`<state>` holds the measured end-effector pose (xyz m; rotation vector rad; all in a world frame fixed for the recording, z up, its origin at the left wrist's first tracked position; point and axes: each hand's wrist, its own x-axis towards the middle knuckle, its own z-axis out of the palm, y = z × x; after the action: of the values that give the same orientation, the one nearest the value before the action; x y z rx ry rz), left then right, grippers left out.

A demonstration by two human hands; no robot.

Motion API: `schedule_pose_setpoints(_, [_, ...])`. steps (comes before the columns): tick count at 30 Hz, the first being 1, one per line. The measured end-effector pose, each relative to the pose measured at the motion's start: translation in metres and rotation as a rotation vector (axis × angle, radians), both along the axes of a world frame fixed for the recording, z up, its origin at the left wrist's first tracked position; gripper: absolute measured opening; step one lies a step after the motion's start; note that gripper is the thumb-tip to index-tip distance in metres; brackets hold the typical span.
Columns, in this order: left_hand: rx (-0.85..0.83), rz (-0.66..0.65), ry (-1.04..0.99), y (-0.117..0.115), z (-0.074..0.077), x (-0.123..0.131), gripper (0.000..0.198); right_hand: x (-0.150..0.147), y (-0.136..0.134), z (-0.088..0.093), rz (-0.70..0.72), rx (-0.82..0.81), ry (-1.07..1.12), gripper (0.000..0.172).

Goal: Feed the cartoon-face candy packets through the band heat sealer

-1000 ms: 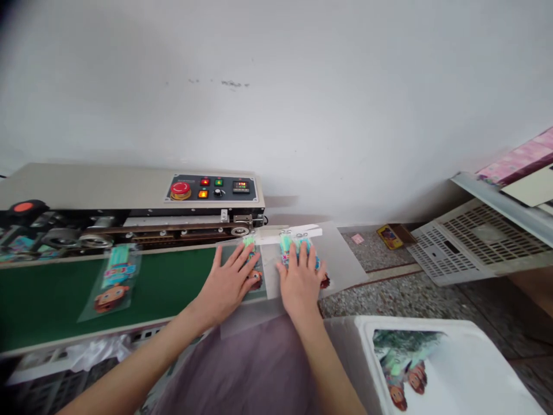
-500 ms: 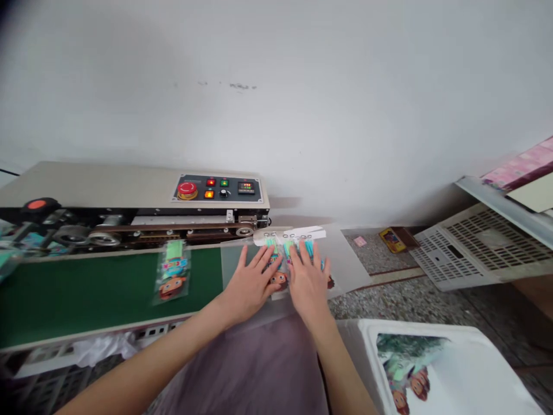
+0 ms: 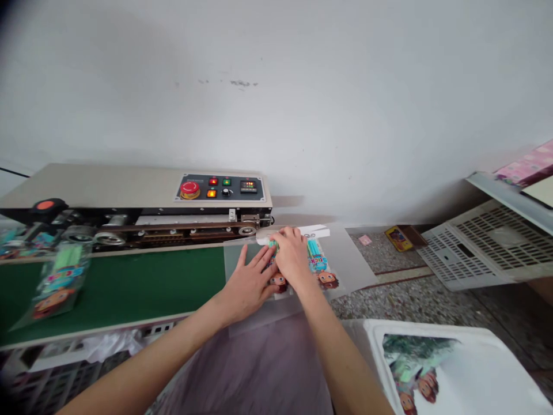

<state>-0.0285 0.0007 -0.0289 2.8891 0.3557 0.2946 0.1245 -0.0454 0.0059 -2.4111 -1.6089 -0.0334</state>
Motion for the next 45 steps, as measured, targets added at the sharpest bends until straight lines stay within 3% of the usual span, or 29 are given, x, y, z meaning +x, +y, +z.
schedule_pose_setpoints(4, [-0.002, 0.021, 0.062, -0.004, 0.01, 0.004, 0.054, 0.007, -0.024, -0.001, -0.033, 0.022, -0.117, 0.054])
schedule_pose_setpoints(7, [-0.028, 0.074, 0.076, -0.01, 0.015, 0.01, 0.054, 0.019, -0.052, -0.006, -0.11, 0.006, -0.253, 0.046])
schedule_pose_setpoints(12, [-0.004, 0.117, 0.004, -0.01, 0.0, 0.01, 0.058, 0.018, -0.082, -0.019, -0.139, -0.139, -0.311, 0.044])
schedule_pose_setpoints(17, [0.068, 0.134, 0.021, 0.01, -0.008, -0.017, 0.056, -0.014, -0.061, -0.023, -0.168, -0.124, -0.277, 0.046])
schedule_pose_setpoints(22, [0.091, 0.221, 0.139, 0.022, 0.017, -0.035, 0.057, -0.026, -0.049, -0.011, -0.166, -0.077, -0.207, 0.044])
schedule_pose_setpoints(24, [0.086, 0.264, 0.144, 0.017, 0.028, -0.027, 0.057, -0.017, -0.058, -0.004, -0.211, -0.081, -0.215, 0.045])
schedule_pose_setpoints(26, [0.063, 0.227, 0.108, 0.007, 0.033, -0.012, 0.056, -0.004, -0.071, 0.001, -0.295, -0.11, -0.236, 0.046])
schedule_pose_setpoints(30, [-0.008, 0.071, 0.046, -0.01, 0.022, 0.015, 0.055, 0.006, -0.084, -0.004, -0.38, -0.219, -0.208, 0.051])
schedule_pose_setpoints(34, [0.019, 0.082, 0.013, -0.005, 0.003, 0.007, 0.054, -0.023, -0.066, -0.019, -0.314, -0.185, -0.185, 0.057])
schedule_pose_setpoints(37, [0.06, 0.112, 0.027, 0.008, 0.0, -0.015, 0.051, -0.05, -0.044, -0.019, -0.286, -0.143, -0.135, 0.058])
schedule_pose_setpoints(41, [0.078, 0.198, 0.123, 0.019, 0.013, -0.035, 0.05, -0.061, -0.031, -0.003, -0.25, -0.172, -0.034, 0.061])
schedule_pose_setpoints(45, [0.07, 0.252, 0.123, 0.01, 0.03, -0.026, 0.05, -0.041, -0.047, 0.016, -0.127, -0.213, 0.094, 0.054])
